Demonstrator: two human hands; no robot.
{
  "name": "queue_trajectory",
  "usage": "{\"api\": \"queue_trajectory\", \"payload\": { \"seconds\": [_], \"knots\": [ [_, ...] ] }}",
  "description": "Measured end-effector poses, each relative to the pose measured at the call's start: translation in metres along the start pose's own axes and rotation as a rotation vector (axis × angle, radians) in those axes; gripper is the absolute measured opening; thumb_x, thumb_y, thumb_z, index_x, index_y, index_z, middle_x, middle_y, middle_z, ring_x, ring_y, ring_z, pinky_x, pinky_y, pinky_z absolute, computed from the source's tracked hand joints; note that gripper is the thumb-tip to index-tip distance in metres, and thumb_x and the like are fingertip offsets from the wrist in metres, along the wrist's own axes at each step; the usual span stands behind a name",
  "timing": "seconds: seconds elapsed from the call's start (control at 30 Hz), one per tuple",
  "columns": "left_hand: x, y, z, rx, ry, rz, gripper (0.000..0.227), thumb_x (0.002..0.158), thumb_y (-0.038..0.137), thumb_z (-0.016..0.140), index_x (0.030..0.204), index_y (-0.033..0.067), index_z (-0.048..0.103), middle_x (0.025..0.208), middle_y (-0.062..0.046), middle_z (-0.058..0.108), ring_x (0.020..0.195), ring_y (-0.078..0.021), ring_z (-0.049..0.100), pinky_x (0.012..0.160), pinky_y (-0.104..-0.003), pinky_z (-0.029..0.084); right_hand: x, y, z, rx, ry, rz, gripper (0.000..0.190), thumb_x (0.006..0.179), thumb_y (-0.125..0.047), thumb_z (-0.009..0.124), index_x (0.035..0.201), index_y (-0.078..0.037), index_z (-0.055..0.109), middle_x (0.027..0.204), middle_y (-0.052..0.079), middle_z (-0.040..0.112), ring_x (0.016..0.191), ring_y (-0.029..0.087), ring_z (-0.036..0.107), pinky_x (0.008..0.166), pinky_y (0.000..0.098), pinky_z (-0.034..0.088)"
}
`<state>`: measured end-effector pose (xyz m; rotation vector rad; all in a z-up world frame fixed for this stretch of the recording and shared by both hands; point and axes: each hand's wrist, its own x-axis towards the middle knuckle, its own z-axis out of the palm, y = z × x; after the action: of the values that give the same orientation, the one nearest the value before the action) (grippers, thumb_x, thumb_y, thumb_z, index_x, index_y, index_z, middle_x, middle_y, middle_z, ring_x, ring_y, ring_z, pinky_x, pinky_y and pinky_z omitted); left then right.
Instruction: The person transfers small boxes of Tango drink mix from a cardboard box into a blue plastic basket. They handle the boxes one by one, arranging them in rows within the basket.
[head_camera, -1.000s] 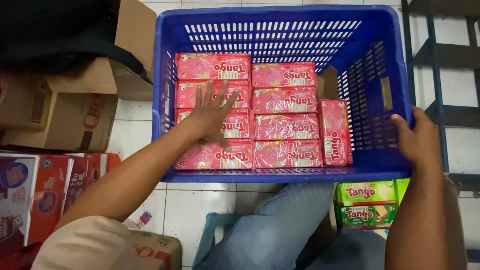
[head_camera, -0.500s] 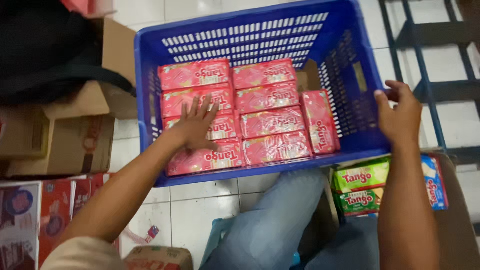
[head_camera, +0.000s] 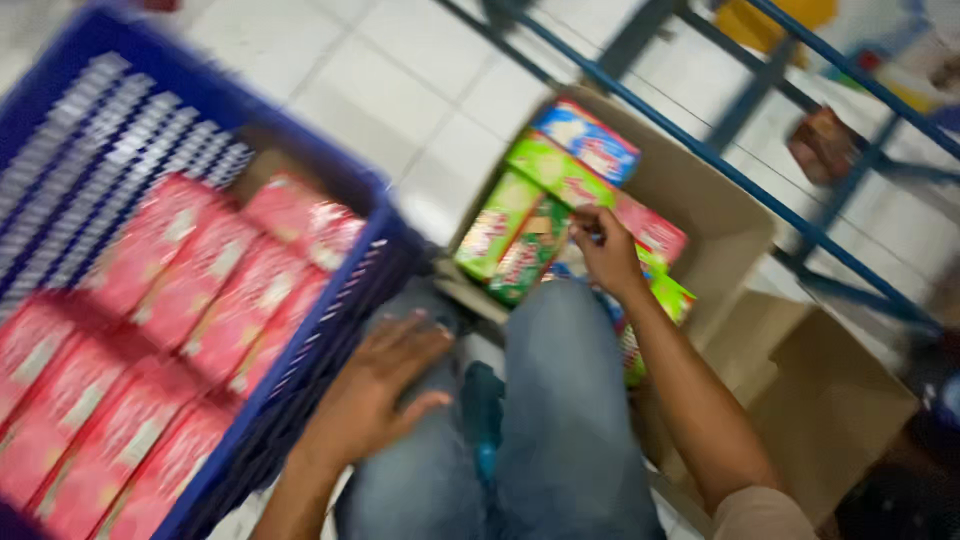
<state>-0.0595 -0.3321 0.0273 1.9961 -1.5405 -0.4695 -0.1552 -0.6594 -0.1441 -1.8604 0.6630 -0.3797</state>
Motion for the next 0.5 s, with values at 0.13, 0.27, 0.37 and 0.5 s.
{"api": "queue_trajectory", "payload": {
  "seconds": [0.13,0.27,0.37,0.5],
  "knots": [
    [0.043,-0.043,0.031,-0.013,-0.031,-0.131,0.05,0.077,0.038,0.058,0.119,0.0108,0.05,0.123,-0.009,0.052,0.122,-0.0326,0.039,0.099,-0.047,0.026,-0.019,0.075,-0.064,-0.168,0.088,0.212,0.025,0.08,-0.012,0.055,0.105,-0.013,0.058,0.092,0.002,0.062,0.086,0.012,0.057,0.075,0.025,0.043],
    [0.068,-0.059,0.043,-0.06,-0.095,-0.302,0.047,0.074,0.033,0.06,0.115,0.0115,0.055,0.116,-0.008,0.058,0.112,-0.0256,0.049,0.095,-0.035,0.035,-0.005,0.158,-0.098,-0.282,0.065,0.336,0.026,0.079,-0.015,0.051,0.104,-0.012,0.055,0.089,0.005,0.059,0.079,0.017,0.058,0.069,0.0305,0.043],
    [0.072,-0.067,0.046,-0.098,-0.173,-0.431,0.045,0.072,0.031,0.062,0.113,0.016,0.058,0.114,-0.006,0.06,0.107,-0.0191,0.055,0.095,-0.03,0.037,0.015,0.201,-0.109,-0.455,-0.066,0.386,0.031,0.08,-0.016,0.048,0.11,-0.015,0.055,0.104,0.012,0.056,0.092,0.027,0.055,0.076,0.0361,0.041],
    [0.072,-0.074,0.038,-0.127,-0.196,-0.47,0.041,0.072,0.025,0.059,0.113,0.0163,0.059,0.113,-0.004,0.062,0.106,-0.0165,0.056,0.095,-0.029,0.036,0.051,0.248,-0.102,-0.906,-0.552,0.301,0.076,0.062,-0.013,0.067,0.131,-0.028,0.039,0.136,0.017,0.031,0.121,0.039,0.03,0.101,0.0412,0.024]
  ]
}}
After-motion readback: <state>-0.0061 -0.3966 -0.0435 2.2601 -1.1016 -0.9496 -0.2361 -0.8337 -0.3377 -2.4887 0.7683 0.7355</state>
